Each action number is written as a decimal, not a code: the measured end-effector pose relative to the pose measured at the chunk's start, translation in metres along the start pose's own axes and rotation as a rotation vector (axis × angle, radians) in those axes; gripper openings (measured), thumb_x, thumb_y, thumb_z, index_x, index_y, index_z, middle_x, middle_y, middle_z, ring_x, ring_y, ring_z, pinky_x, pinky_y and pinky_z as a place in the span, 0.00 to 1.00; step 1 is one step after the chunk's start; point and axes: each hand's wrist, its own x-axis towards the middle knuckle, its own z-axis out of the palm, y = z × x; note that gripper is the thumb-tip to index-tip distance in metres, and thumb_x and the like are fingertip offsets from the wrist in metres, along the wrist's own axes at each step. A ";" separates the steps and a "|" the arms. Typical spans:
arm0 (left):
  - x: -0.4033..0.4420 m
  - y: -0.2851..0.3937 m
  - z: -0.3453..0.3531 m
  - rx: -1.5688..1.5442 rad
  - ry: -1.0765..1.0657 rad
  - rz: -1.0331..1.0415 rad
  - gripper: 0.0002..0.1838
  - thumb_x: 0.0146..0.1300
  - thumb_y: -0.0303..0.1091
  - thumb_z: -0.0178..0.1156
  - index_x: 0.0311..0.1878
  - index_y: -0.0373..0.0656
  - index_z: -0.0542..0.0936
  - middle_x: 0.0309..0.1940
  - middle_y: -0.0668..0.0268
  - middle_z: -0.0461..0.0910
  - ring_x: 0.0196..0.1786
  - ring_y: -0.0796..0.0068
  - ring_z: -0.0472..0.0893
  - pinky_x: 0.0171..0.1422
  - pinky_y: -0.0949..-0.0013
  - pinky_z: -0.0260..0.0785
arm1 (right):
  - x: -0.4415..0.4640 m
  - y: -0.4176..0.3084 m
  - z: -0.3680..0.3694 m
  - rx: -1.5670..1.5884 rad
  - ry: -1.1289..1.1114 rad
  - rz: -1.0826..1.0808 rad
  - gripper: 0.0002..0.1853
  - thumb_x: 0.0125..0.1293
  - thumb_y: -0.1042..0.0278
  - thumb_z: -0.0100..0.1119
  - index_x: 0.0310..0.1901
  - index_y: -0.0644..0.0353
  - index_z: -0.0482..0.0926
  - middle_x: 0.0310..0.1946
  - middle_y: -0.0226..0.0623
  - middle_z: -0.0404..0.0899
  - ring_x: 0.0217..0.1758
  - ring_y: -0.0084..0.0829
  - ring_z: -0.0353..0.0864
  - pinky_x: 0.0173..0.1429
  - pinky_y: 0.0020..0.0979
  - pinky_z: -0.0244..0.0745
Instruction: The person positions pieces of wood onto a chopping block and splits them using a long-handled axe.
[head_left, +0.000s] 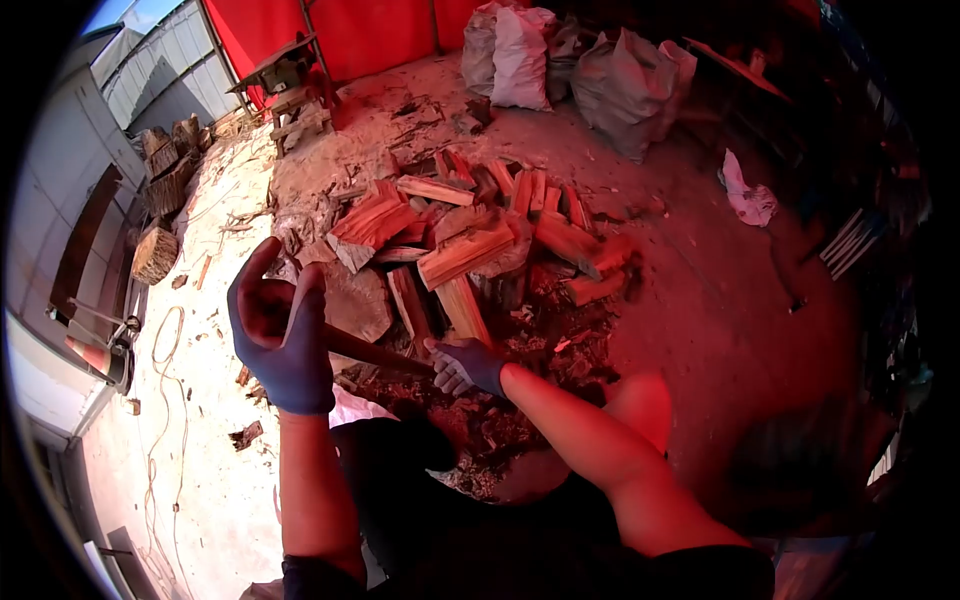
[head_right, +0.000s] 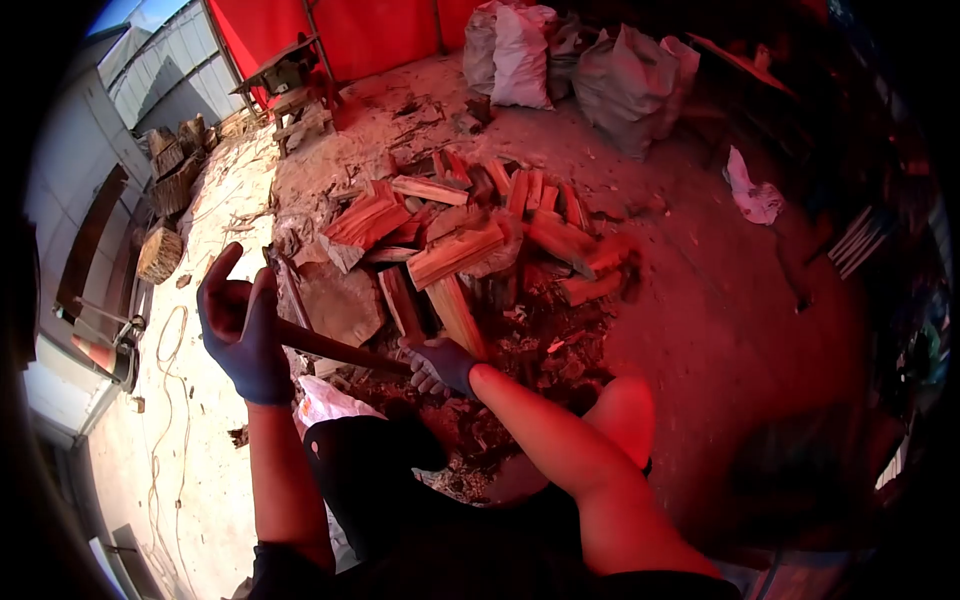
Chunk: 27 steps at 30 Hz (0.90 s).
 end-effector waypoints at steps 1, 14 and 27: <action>0.006 -0.018 0.003 -0.027 0.050 -0.030 0.20 0.64 0.26 0.64 0.60 0.38 0.78 0.27 0.76 0.71 0.30 0.88 0.69 0.37 0.82 0.60 | 0.017 -0.005 -0.021 -0.030 0.097 -0.076 0.35 0.60 0.26 0.62 0.38 0.57 0.74 0.26 0.38 0.80 0.20 0.25 0.76 0.27 0.25 0.71; 0.002 -0.224 0.061 -0.327 -0.023 -0.744 0.13 0.66 0.30 0.64 0.52 0.37 0.79 0.31 0.74 0.75 0.26 0.88 0.69 0.29 0.81 0.58 | 0.267 -0.051 -0.112 -2.070 0.580 -0.370 0.48 0.58 0.46 0.67 0.78 0.45 0.54 0.77 0.42 0.57 0.79 0.47 0.56 0.80 0.55 0.48; 0.026 -0.246 0.078 -0.362 0.001 -0.794 0.17 0.64 0.31 0.64 0.53 0.35 0.79 0.34 0.71 0.77 0.38 0.82 0.74 0.44 0.77 0.65 | 0.250 -0.192 -0.137 -1.780 0.669 -0.479 0.62 0.43 0.39 0.77 0.77 0.55 0.54 0.61 0.48 0.69 0.67 0.47 0.68 0.75 0.55 0.54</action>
